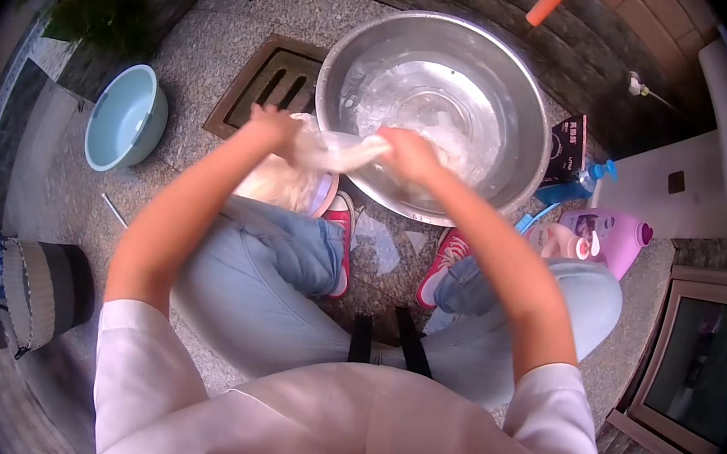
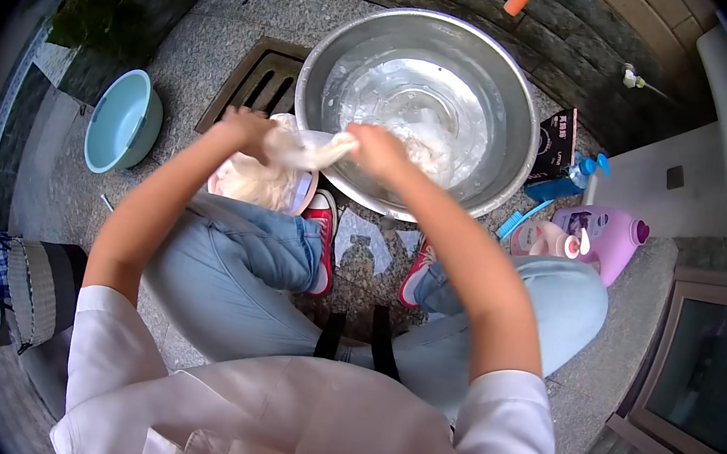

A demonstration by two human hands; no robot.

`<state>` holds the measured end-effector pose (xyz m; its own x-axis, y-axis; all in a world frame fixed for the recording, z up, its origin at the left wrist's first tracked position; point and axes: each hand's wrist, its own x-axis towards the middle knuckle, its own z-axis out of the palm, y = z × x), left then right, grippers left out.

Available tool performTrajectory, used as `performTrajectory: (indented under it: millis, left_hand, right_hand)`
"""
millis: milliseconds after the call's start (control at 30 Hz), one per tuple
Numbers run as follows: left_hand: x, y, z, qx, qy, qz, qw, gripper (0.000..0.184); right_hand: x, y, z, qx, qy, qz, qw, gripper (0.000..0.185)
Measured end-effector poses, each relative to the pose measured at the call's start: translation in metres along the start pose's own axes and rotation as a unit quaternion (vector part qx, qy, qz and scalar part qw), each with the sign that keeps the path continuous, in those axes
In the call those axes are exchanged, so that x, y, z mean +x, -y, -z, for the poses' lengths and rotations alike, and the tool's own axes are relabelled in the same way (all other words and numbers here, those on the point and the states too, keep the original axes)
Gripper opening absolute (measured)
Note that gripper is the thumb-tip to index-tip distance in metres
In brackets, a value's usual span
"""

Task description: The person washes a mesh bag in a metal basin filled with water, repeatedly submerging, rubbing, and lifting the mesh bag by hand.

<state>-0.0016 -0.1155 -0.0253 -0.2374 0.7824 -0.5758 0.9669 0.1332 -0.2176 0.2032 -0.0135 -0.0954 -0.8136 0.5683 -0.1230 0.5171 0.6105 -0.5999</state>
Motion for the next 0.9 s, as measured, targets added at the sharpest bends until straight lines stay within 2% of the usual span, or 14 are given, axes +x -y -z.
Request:
performTrajectory:
  millis: [100,133,200,267,333,367,400,533,567,600,633,733,833,900]
  left_hand:
    - [0.034,-0.039,-0.020,-0.286,-0.129,-0.266,0.912,0.083]
    - [0.042,-0.047,-0.023,-0.285,-0.127,-0.266,0.912,0.083]
    - [0.054,-0.062,-0.031,-0.486,-0.091,-0.278,0.824,0.067]
    - [0.055,-0.065,-0.012,-0.448,-0.055,-0.257,0.855,0.057]
    - [0.051,-0.060,0.001,-0.430,-0.016,-0.214,0.877,0.028]
    - [0.057,-0.058,-0.002,-0.433,-0.014,-0.215,0.875,0.028]
    - [0.065,-0.052,-0.007,-0.509,-0.054,-0.232,0.827,0.028]
    - [0.073,-0.044,0.005,-0.753,-0.116,-0.190,0.619,0.027]
    - [0.073,-0.039,0.011,-0.774,-0.104,-0.201,0.591,0.027]
    - [0.076,-0.033,0.011,-0.774,-0.103,-0.212,0.587,0.026]
    - [0.074,-0.029,0.015,-0.793,-0.097,-0.209,0.565,0.028]
    - [0.062,-0.023,0.025,-0.808,-0.080,-0.218,0.541,0.030]
    - [0.054,-0.023,0.027,-0.807,-0.025,-0.255,0.533,0.034]
    - [0.051,-0.023,0.027,-0.802,0.017,-0.282,0.526,0.043]
  right_hand:
    - [-0.001,0.018,-0.026,0.096,-0.069,0.085,0.989,0.025]
    - [0.003,0.018,-0.034,0.191,-0.092,0.043,0.976,0.034]
    - [0.009,-0.010,-0.041,0.269,-0.100,0.036,0.957,0.042]
    - [0.010,-0.039,-0.035,0.449,-0.044,0.006,0.893,0.073]
    - [-0.003,-0.045,-0.015,0.455,0.001,-0.068,0.888,0.081]
    - [-0.008,-0.049,-0.006,0.454,0.047,-0.141,0.879,0.089]
    - [-0.009,-0.070,-0.023,0.389,0.061,-0.101,0.914,0.091]
    - [-0.026,-0.103,-0.053,0.206,0.104,-0.012,0.973,0.079]
    - [-0.021,-0.110,-0.050,0.195,0.152,-0.129,0.960,0.073]
    - [-0.021,-0.115,-0.049,0.181,0.196,-0.243,0.933,0.066]
    - [-0.024,-0.123,-0.056,0.182,0.197,-0.243,0.932,0.066]
    - [-0.032,-0.107,-0.062,0.277,-0.037,-0.085,0.956,0.049]
    - [-0.003,-0.074,-0.075,0.323,-0.130,-0.008,0.937,0.050]
    - [0.012,-0.063,-0.072,0.334,-0.130,-0.072,0.931,0.042]
